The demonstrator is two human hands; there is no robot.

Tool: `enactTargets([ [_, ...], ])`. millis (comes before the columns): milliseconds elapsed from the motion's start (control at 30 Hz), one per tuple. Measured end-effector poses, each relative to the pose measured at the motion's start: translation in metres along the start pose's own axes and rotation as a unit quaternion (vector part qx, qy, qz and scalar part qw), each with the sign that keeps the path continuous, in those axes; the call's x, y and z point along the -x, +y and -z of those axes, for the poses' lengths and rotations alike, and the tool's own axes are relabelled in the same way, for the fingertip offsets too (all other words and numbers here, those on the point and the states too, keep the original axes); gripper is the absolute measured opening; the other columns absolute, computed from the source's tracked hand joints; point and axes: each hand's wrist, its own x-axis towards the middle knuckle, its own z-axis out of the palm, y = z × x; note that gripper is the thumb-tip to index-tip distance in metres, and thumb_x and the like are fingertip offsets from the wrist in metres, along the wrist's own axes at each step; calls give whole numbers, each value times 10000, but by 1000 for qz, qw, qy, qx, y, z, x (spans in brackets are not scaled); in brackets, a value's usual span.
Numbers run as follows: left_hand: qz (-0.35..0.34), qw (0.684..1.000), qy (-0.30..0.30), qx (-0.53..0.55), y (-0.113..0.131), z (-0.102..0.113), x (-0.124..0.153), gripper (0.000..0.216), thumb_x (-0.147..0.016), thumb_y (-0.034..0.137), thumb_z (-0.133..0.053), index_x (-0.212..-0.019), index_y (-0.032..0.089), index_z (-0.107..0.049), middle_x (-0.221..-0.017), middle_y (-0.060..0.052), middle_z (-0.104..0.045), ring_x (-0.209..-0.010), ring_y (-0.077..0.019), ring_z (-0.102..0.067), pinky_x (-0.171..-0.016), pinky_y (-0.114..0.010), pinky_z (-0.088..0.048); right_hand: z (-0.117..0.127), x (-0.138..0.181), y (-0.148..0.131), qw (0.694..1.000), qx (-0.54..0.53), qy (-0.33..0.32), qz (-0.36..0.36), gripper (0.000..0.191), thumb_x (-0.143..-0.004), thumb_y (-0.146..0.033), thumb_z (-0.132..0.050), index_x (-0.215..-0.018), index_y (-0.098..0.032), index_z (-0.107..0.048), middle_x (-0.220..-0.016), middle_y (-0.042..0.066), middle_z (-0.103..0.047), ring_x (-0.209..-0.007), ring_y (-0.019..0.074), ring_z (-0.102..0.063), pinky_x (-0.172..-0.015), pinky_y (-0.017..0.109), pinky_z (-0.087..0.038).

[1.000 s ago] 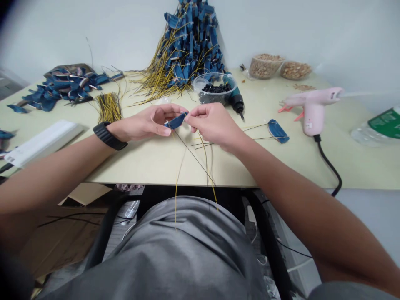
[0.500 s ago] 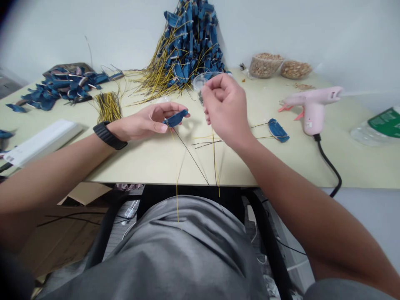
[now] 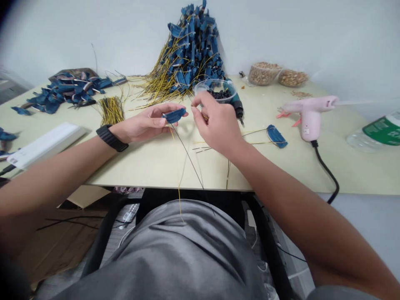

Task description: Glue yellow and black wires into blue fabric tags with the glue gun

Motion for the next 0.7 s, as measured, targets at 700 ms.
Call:
enactTargets([
  [700,9,1000,12,20,4,-22,1,848,-851,741,-1243,-1519,322,-931,-1546,-110,-893,-1314,-312,-854,-1040,-429,-693,-22,4,5,967,237,-45,84,237,-1227,-262,-645,-1181,-242,-876,-900,61,-838,-780,245,-738,-748,390,-422],
])
